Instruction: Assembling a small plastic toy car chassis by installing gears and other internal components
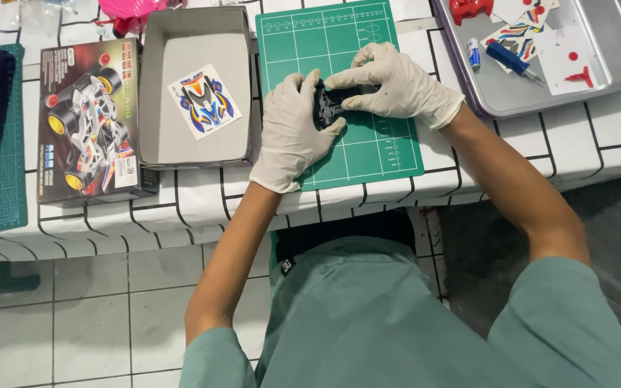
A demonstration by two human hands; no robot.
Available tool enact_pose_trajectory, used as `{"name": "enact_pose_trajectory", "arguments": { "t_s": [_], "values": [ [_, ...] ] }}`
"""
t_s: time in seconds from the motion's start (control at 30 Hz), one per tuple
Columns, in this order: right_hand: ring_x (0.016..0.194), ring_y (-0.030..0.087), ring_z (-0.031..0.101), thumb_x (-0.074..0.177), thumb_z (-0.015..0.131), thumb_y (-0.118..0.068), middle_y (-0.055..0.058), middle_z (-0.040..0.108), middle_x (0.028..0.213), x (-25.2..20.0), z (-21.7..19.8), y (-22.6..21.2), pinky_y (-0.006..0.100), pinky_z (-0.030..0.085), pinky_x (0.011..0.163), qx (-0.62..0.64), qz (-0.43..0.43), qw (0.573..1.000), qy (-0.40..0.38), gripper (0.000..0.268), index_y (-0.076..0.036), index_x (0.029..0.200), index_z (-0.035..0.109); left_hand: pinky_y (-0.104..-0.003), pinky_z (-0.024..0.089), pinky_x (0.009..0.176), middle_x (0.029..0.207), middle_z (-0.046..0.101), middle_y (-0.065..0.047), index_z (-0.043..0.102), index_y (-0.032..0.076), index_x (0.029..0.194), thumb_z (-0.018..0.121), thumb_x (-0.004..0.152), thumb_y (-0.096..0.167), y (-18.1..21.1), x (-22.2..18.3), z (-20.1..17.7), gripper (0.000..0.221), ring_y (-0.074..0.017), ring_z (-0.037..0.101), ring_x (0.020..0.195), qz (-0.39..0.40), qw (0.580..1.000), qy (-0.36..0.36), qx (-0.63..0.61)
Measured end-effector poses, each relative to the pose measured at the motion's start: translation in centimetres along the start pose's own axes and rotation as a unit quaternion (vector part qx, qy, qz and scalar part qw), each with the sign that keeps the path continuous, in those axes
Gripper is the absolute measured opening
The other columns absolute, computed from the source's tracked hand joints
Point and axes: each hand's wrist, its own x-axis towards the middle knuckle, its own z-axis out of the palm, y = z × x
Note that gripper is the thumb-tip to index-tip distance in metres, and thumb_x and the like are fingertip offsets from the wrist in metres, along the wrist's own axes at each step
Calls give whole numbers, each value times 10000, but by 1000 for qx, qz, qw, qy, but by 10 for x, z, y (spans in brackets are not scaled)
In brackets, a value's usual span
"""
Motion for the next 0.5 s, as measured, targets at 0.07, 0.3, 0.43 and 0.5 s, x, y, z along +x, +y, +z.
{"name": "enact_pose_trajectory", "arguments": {
  "t_s": [0.07,0.3,0.43,0.5],
  "values": [
    [805,230,527,925,878,-287,133,547,1050,-1,1,0,360,498,633,13,4,1000,3,452,-181,1339,732,-473,469,925,1180,563,-154,492,61,1428,837,805,583,1,0,-2,883,-345,592,1069,-2,1000,-8,0],
    [1026,319,474,880,869,-460,75,523,1033,-9,11,-12,473,394,904,-164,39,986,-12,574,-313,1407,694,-467,469,871,1140,572,-158,506,45,1389,861,806,568,3,-2,-5,860,-344,585,1015,8,1000,-3,-11],
    [1135,345,440,933,817,-383,172,632,1431,-5,13,-11,514,393,995,-84,24,996,23,459,-207,1345,719,-475,467,872,1163,576,-170,506,55,1399,881,773,590,-2,2,-5,905,-356,595,1045,6,1000,-5,-15],
    [1192,382,444,935,812,-436,198,593,1469,-9,16,-12,528,369,1025,-105,13,994,29,447,-236,1326,729,-477,467,863,1159,585,-169,516,53,1388,875,766,596,0,-1,-3,901,-359,602,1047,2,1000,-6,-16]
  ]
}}
